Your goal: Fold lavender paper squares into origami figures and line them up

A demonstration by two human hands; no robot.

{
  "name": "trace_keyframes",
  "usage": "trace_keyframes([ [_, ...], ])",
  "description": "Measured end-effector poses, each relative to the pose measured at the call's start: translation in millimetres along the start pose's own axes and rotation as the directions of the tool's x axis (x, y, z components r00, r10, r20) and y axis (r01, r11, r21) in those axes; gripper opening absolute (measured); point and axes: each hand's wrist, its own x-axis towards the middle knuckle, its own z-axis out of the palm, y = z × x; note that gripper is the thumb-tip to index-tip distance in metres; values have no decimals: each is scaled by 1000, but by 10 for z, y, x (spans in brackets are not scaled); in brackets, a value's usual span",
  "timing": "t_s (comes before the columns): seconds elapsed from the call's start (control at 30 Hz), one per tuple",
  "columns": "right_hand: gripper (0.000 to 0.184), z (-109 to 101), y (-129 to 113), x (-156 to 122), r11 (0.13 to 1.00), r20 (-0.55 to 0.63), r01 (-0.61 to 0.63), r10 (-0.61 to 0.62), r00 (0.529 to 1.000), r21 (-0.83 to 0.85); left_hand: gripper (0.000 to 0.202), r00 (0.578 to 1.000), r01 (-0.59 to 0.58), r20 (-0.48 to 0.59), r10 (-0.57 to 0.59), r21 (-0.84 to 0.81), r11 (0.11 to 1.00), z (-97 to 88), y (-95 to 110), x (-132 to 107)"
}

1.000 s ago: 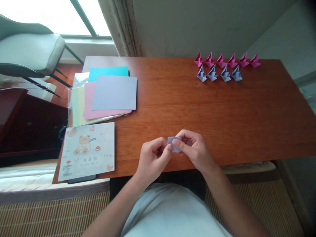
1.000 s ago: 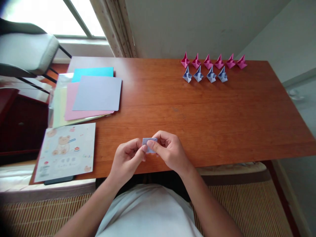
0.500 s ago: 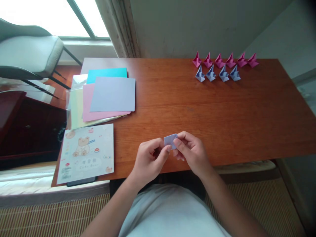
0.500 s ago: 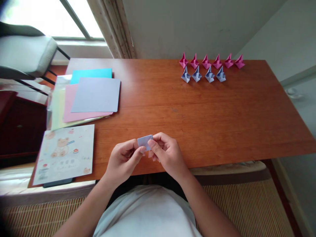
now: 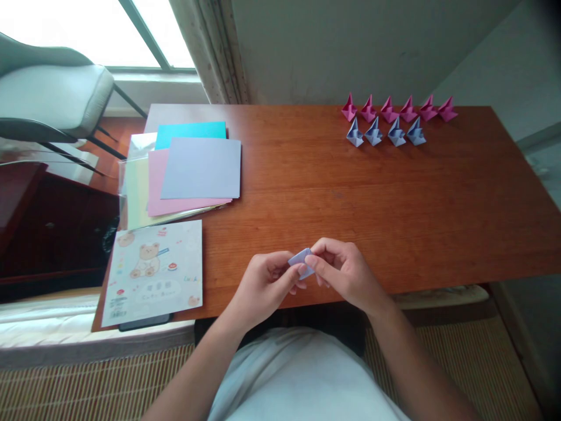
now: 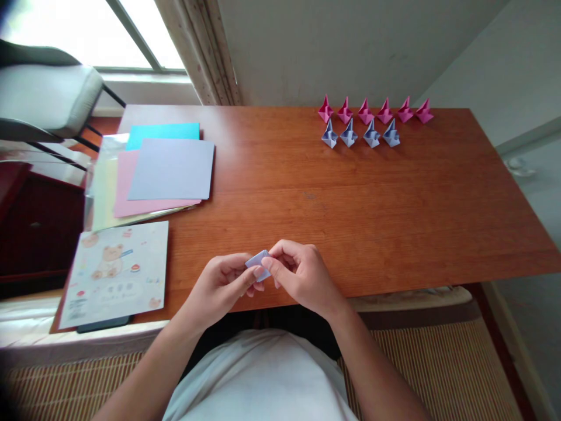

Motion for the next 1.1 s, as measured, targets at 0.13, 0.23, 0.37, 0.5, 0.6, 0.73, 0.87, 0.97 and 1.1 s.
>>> trace_keyframes([
  [0.13,25,43,13,37,991,-101,72,-83,991,-111,33,998,24,-60,-24,-5,1000,69,-38,6],
  [0.23,25,75,39,57,992,-135,104,-112,985,-68,34,998,60,-28,-61,-55,997,78,-14,21],
  [0.37,25,78,53,69,991,-139,129,-133,981,-36,29,995,90,54,-83,-133,987,39,23,36],
  [0.5,25,77,40,81,990,-127,113,-124,984,-86,25,999,44,-3,-45,-118,992,37,-11,28],
  [0.6,27,82,40,82,987,-139,91,-110,984,-134,26,994,15,-109,-22,-66,998,65,-34,22],
  [0.73,28,70,47,69,964,-126,134,-166,978,-230,29,997,38,-63,-41,-52,998,66,0,25],
  [0.87,27,40,44,67,951,-127,157,-196,972,-266,30,998,-5,-66,1,-49,999,33,27,26],
  [0.97,28,22,53,80,964,-119,109,-141,983,-242,26,987,-41,-155,32,-55,998,26,2,35],
  [1.1,24,13,95,86,976,-136,84,-113,984,-200,23,970,-59,-239,47,-45,997,39,-31,58],
])
